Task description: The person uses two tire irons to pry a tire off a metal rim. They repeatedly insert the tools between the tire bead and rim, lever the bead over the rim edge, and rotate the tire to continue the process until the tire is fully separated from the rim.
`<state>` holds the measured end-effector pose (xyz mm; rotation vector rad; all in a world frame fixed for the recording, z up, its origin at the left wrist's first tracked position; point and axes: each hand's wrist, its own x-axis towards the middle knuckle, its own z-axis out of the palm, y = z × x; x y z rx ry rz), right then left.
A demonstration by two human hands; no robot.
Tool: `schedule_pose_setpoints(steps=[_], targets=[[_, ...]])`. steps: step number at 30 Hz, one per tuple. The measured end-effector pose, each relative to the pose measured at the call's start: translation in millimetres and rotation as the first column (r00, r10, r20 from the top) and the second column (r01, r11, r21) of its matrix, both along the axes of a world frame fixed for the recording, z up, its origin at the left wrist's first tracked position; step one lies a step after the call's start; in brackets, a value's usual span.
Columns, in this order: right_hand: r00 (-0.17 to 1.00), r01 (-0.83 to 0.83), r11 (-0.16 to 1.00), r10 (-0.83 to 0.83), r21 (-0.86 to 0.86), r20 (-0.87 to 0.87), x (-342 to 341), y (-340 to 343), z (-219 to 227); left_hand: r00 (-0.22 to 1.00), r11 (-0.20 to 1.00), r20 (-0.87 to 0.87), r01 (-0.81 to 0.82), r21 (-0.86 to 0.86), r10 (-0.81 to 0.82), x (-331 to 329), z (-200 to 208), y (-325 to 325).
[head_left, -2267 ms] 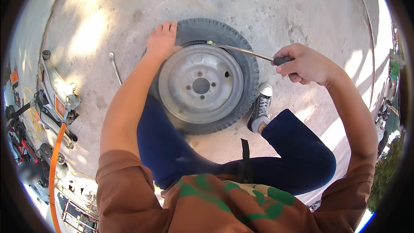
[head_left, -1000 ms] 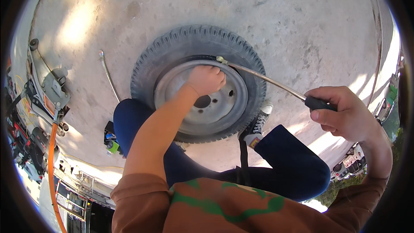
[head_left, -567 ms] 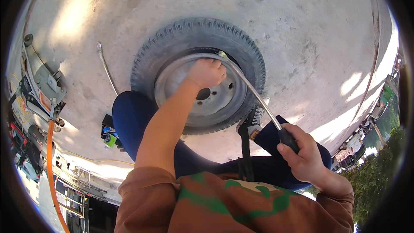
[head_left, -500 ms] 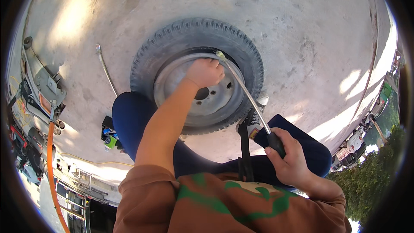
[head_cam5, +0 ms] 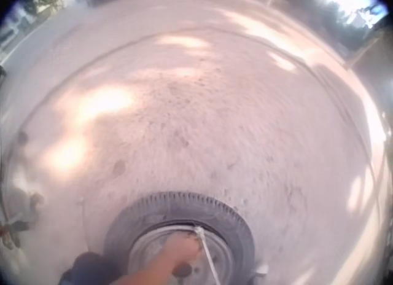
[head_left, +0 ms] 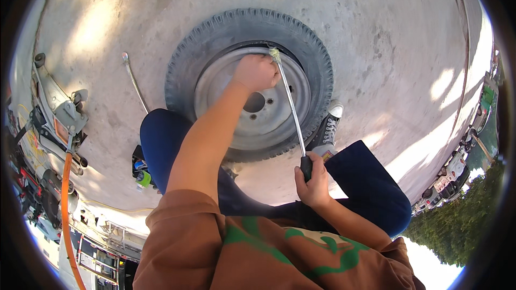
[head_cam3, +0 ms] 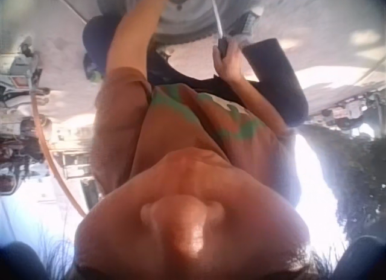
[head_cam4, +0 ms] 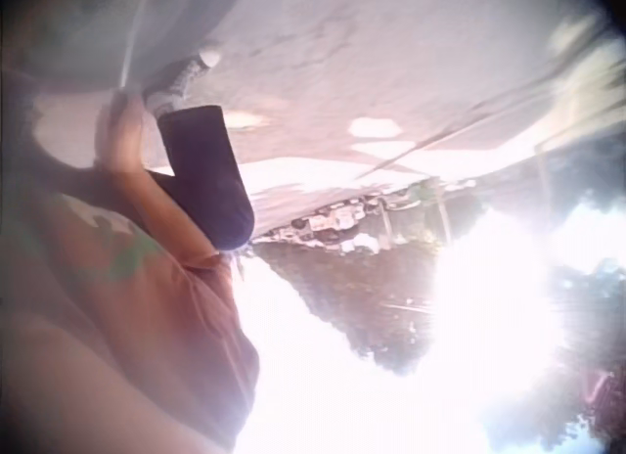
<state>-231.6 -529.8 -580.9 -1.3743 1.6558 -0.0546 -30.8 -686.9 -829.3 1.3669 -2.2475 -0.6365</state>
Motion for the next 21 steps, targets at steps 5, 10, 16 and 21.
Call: schedule_pose_setpoints(steps=[5, 10, 16, 21], targets=[[0.999, -0.034, 0.993, 0.029, -0.109, -0.045, 10.0, 60.7, -90.2, 1.0, 0.999, -0.005, -0.008, -0.033, 0.008, 2.7, 5.3, -3.7], [0.987, -0.139, 0.989, 0.135, -0.043, -0.086, 28.4, 60.3, -110.3, 0.998, 1.0, 0.053, -0.023, 0.005, 0.023, 10.4, 9.3, 2.9], [0.958, -0.248, 0.952, 0.269, 0.18, -0.103, 66.9, 49.8, -121.3, 0.959, 0.845, 0.118, -0.283, 0.453, 0.257, 32.4, 74.7, 60.9], [0.923, -0.356, 0.921, 0.373, 0.159, -0.096, 123.9, 41.1, -150.0, 0.945, 0.721, 0.175, -0.323, 0.613, 0.275, 46.1, 101.7, 126.1]])
